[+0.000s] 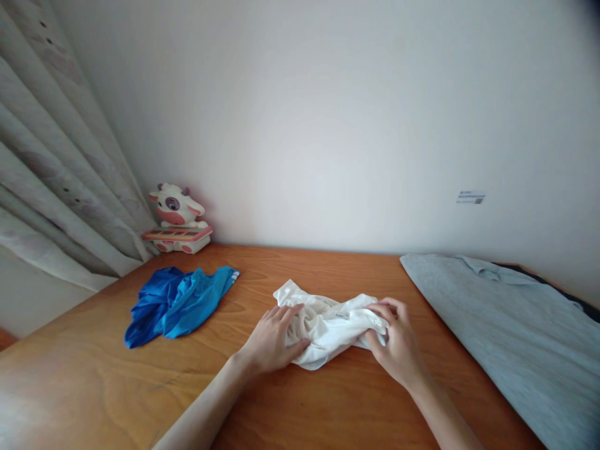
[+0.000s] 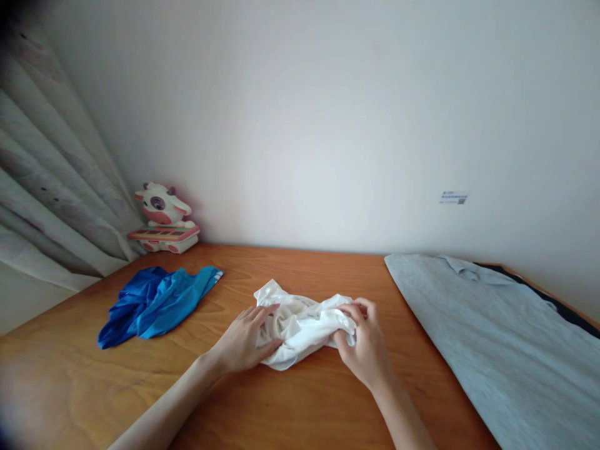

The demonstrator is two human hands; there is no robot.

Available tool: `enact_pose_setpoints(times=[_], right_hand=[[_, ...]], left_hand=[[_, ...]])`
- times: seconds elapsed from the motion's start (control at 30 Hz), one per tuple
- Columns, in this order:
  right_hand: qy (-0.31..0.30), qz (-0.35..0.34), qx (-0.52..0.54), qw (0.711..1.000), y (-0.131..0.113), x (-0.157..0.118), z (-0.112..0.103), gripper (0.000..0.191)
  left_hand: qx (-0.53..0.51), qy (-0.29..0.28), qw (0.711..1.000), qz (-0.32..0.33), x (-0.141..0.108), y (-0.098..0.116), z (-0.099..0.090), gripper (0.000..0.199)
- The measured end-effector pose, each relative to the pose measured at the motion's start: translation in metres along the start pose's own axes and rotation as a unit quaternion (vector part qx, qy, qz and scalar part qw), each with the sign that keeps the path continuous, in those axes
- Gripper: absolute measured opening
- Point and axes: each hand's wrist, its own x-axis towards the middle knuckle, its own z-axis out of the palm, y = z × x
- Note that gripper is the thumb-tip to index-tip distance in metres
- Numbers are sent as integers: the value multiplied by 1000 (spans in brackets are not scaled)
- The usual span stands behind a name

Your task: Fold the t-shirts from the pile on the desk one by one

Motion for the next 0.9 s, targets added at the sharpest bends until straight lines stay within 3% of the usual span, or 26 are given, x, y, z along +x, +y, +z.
enact_pose_setpoints(times=[0.1, 0.2, 0.3, 0.4, 0.47, 0.53, 0.7, 0.77, 0.83, 0.9], right_hand=[[-7, 5, -14, 1000, 4, 0, 0, 30], [33, 20, -49, 998, 12, -1, -2, 22], [36, 51, -28, 998, 16, -3, -5, 30], [38, 102, 24, 994, 14, -4, -7, 37], [49, 121, 55, 990, 11, -2, -7, 38], [57, 114, 74, 989, 10, 0, -6, 37], [45, 94, 99, 990, 14, 0, -3, 39], [53, 92, 99, 989, 16, 0, -2, 34], [87, 93, 80, 989, 18, 2, -3, 22], [128, 94, 60, 986, 17, 5, -7, 15]], left_hand=[[-16, 26, 999, -40, 3, -4, 1, 20], [-83, 142, 984, -63, 4, -4, -6, 24], [-185, 251, 947, -77, 6, -2, -17, 25], [-235, 322, 914, -68, 8, -1, -27, 28], [-235, 343, 908, -54, 8, -3, -30, 26], [-221, 314, 922, -45, 7, -7, -27, 25], [-188, 136, 971, -62, 2, -12, -4, 69], [-184, 85, 976, -72, 2, -11, 4, 74], [-172, 58, 981, -74, 3, -8, 8, 61], [-151, 48, 986, -57, 5, -5, 7, 25]])
